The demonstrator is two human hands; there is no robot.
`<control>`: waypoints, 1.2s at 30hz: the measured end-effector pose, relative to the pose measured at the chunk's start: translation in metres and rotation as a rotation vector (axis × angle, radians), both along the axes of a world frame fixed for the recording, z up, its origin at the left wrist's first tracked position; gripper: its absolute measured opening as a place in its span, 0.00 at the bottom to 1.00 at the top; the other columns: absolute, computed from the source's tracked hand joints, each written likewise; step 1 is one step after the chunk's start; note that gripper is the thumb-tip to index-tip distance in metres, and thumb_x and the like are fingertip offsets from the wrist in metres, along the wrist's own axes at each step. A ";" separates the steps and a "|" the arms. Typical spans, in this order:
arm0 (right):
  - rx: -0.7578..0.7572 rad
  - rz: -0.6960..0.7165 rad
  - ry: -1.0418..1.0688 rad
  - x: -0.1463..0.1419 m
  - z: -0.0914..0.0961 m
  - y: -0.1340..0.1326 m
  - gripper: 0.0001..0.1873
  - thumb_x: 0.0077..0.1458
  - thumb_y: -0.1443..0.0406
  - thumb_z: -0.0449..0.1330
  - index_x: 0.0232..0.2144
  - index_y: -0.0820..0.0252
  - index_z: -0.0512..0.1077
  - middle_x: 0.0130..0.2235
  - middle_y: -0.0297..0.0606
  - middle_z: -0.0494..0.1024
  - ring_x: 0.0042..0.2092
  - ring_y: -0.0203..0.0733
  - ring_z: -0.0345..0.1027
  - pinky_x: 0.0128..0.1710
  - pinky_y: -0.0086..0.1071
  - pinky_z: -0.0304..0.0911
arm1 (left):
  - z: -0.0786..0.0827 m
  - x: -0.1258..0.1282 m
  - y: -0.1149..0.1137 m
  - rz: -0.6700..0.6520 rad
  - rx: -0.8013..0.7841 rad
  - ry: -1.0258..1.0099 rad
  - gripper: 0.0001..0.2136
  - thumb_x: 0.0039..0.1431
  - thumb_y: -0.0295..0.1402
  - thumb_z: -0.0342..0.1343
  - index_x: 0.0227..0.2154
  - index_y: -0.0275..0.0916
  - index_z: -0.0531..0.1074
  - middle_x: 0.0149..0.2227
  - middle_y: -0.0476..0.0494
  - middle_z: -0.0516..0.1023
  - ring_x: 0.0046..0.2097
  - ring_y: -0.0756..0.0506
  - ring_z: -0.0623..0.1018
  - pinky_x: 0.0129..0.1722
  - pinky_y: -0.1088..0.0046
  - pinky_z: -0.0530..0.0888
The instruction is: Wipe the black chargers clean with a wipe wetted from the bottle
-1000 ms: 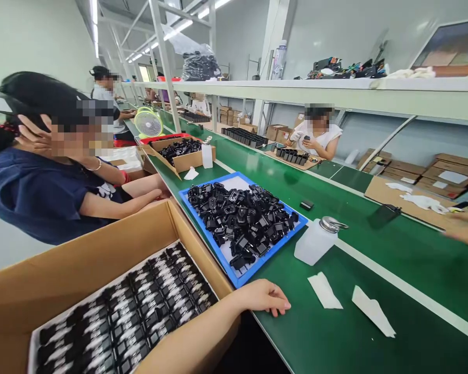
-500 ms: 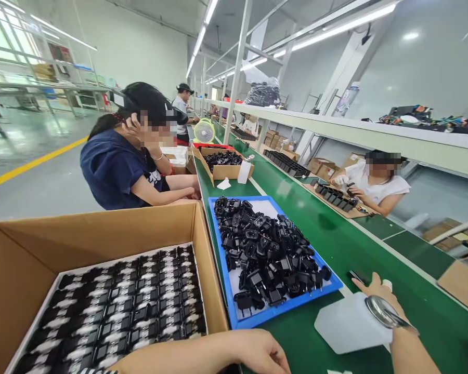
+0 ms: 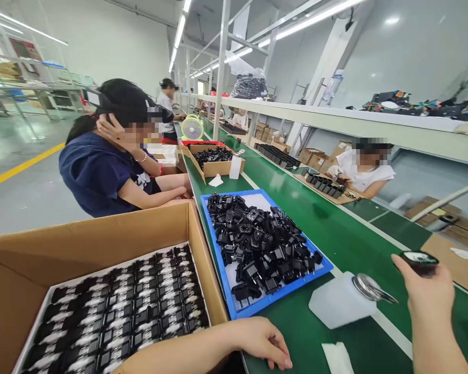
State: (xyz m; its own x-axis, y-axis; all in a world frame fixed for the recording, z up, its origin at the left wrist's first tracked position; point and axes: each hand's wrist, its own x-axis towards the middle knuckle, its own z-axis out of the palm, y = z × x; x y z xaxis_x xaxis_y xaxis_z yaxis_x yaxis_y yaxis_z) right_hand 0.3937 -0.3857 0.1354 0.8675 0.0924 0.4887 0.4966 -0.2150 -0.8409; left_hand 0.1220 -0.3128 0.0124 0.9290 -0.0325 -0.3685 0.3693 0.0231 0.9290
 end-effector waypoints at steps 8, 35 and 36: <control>-0.243 0.573 -0.503 -0.184 0.001 -0.002 0.23 0.40 0.59 0.58 0.40 0.55 0.59 0.40 0.38 0.66 0.42 0.45 0.59 0.46 0.46 0.50 | 0.093 -0.040 0.004 0.570 0.327 -0.677 0.20 0.39 0.34 0.55 0.39 0.37 0.62 0.41 0.42 0.63 0.41 0.49 0.66 0.37 0.75 0.65; -0.906 0.153 -0.047 -0.154 -0.106 -0.069 0.09 0.50 0.68 0.47 0.30 0.64 0.67 0.28 0.40 0.68 0.32 0.42 0.62 0.31 0.30 0.56 | 0.019 -0.006 -0.003 0.231 0.554 -0.269 0.17 0.37 0.25 0.55 0.35 0.36 0.65 0.36 0.48 0.70 0.38 0.49 0.69 0.41 0.74 0.64; -0.818 0.151 -0.052 -0.158 -0.102 -0.065 0.08 0.50 0.68 0.48 0.29 0.63 0.66 0.26 0.39 0.68 0.31 0.41 0.62 0.30 0.30 0.56 | 0.017 -0.005 -0.003 0.224 0.533 -0.249 0.18 0.37 0.25 0.55 0.36 0.36 0.64 0.37 0.47 0.69 0.38 0.50 0.69 0.40 0.74 0.64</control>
